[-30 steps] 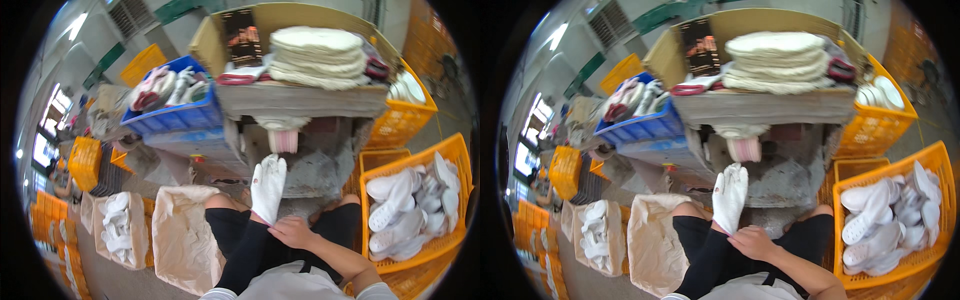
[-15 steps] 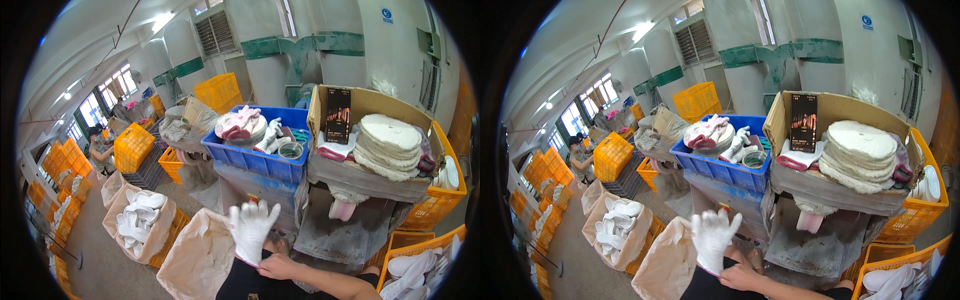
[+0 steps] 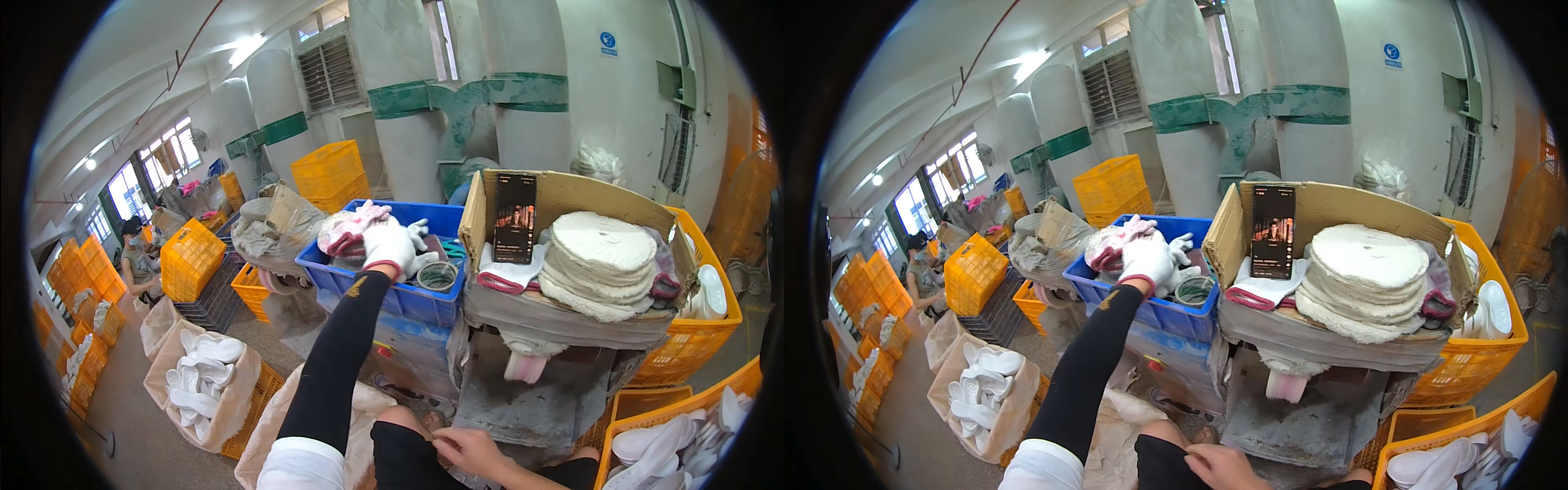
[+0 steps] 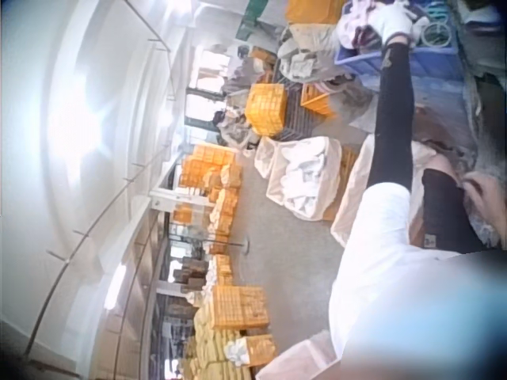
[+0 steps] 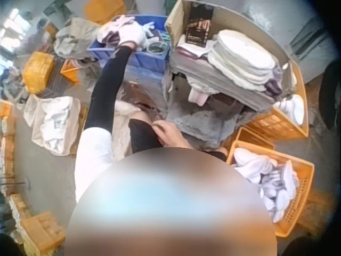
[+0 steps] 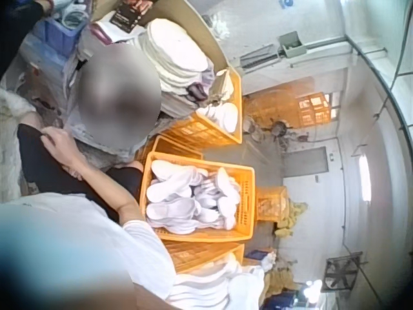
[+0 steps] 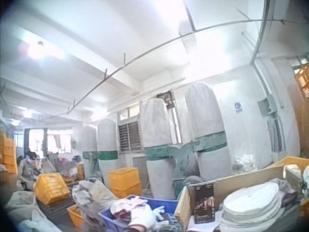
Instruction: The person sits at a grinding machine and repeatedly presses white shoe insoles against a rotating abrasive wheel to smooth their surfaces. They pick insoles from a nearby yellow crate, grind them one at a time, and place the finished pieces into a bag on the floor.
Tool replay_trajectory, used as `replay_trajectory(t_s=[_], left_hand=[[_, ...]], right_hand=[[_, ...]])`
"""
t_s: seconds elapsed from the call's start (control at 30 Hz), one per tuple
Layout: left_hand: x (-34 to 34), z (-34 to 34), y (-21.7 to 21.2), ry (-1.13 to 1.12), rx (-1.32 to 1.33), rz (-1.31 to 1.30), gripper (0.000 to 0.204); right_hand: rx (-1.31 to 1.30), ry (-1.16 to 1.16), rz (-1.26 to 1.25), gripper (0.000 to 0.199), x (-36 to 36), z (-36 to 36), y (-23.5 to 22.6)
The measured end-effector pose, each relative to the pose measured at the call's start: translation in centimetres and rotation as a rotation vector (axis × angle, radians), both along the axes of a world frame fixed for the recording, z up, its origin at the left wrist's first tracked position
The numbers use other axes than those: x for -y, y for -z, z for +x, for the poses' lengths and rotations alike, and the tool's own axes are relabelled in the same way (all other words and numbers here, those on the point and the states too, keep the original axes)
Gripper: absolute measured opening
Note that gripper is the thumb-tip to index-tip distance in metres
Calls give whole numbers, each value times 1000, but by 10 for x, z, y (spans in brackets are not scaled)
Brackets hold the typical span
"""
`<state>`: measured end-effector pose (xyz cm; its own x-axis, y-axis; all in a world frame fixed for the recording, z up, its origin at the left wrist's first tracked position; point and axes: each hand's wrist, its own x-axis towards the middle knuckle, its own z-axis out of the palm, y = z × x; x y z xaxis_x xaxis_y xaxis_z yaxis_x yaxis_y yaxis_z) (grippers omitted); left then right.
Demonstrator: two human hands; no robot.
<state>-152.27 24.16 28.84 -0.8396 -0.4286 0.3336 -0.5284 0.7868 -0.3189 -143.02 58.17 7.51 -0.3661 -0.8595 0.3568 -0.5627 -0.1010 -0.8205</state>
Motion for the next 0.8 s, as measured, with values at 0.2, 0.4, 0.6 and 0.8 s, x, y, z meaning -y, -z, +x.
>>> replay_trajectory(t_s=[0.2, 0.4, 0.6, 0.8], left_hand=[[-11, 72, -18, 476, -1278, 1205, 18], [-173, 185, 123, 486, -1450, 1360, 5], [-296, 187, 237, -280, -885, 2099, 29], [-308, 164, 253, 524, -308, 1745, 38]], right_hand=[[393, 158, 40, 21, -22, -17, -13], [291, 89, -386, 85, -6, 28, -25], [334, 712, -233, 19, -94, 7, 59], [370, 388, 245, 36, -170, -33, 138]])
